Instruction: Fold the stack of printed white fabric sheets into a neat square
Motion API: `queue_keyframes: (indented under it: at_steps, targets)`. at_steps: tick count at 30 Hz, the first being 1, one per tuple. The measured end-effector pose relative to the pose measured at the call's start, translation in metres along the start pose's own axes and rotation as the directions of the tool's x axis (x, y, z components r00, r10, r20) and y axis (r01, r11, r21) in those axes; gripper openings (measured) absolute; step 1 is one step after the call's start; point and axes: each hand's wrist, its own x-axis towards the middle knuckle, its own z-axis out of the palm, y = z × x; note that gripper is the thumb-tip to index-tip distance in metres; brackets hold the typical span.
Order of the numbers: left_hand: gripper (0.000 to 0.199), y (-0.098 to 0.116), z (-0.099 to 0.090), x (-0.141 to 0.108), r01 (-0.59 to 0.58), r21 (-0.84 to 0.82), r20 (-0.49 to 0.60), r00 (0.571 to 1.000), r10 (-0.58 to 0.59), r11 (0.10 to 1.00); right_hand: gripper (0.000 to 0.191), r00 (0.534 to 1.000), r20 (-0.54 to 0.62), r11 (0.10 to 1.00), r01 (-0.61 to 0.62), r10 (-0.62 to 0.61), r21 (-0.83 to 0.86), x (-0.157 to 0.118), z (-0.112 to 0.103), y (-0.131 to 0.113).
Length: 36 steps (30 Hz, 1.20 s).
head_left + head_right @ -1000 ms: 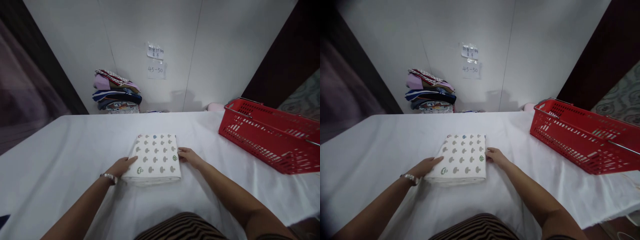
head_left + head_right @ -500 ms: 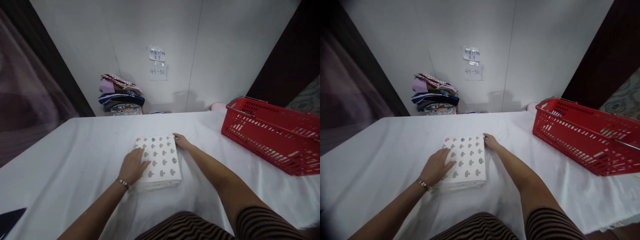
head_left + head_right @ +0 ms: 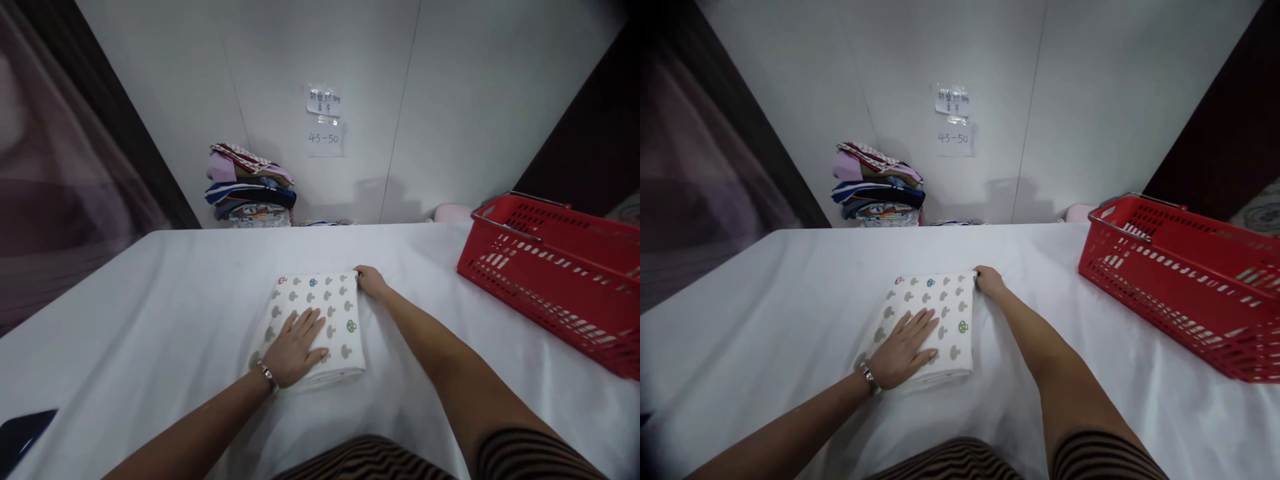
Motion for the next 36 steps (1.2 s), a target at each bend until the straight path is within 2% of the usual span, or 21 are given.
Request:
queue_keyframes:
  at_steps: [3,7,10,12,14,15,17,19,23,31,34,36]
  targets:
    - [0.061,0.003,0.001,-0.001,0.011,-0.017,0.0,1.0,-0.011,1.0,0.029,0.999,-0.002,0.992,0.034,-0.034,-0.123,-0.001,-0.006,0.001]
    - [0.062,0.004,-0.007,-0.001,0.039,-0.099,0.049,0.998,-0.035,0.994,0.033,0.995,0.078,0.974,0.077,-0.062,-0.212,-0.002,-0.019,-0.006]
    - [0.06,-0.004,-0.024,0.01,0.095,-0.212,0.119,0.99,-0.071,0.973,0.044,0.997,-0.001,0.97,0.079,-0.082,-0.231,-0.012,-0.021,-0.028]
    - [0.057,-0.014,-0.036,0.025,0.162,-0.227,0.078,0.986,-0.148,0.96,0.048,0.982,-0.034,0.946,0.168,-0.185,-0.276,-0.025,-0.01,-0.048]
    - [0.056,-0.03,-0.041,0.041,0.217,-0.147,-0.028,0.974,-0.224,0.965,0.052,0.947,0.027,0.886,0.31,-0.321,-0.346,-0.044,0.011,-0.064]
    - [0.057,-0.038,-0.039,0.048,0.272,-0.107,-0.041,0.96,-0.277,0.956,0.056,0.932,0.073,0.853,0.355,-0.355,-0.383,-0.053,0.023,-0.069]
    - [0.064,-0.054,-0.03,0.057,0.414,-0.073,0.004,0.91,-0.415,0.907,0.066,0.925,0.16,0.81,0.379,-0.344,-0.449,-0.07,0.045,-0.071]
    - [0.068,-0.066,-0.018,0.06,0.484,-0.072,0.025,0.875,-0.483,0.872,0.067,0.93,0.193,0.788,0.366,-0.312,-0.495,-0.079,0.059,-0.064]
    - [0.071,-0.076,-0.003,0.058,0.479,-0.087,0.024,0.878,-0.479,0.873,0.066,0.934,0.194,0.765,0.358,-0.301,-0.535,-0.082,0.063,-0.053]
    - [0.069,-0.071,-0.007,0.057,0.475,-0.158,0.005,0.877,-0.481,0.866,0.067,0.942,0.211,0.74,0.336,-0.262,-0.583,-0.104,0.064,-0.059]
    - [0.067,-0.073,-0.014,0.058,0.482,-0.311,0.024,0.866,-0.5,0.819,0.065,0.943,0.216,0.782,0.33,-0.252,-0.53,-0.111,0.061,-0.058]
    - [0.064,-0.076,-0.022,0.051,0.494,-0.407,0.018,0.845,-0.535,0.768,0.063,0.951,0.178,0.841,0.308,-0.254,-0.444,-0.116,0.054,-0.056]
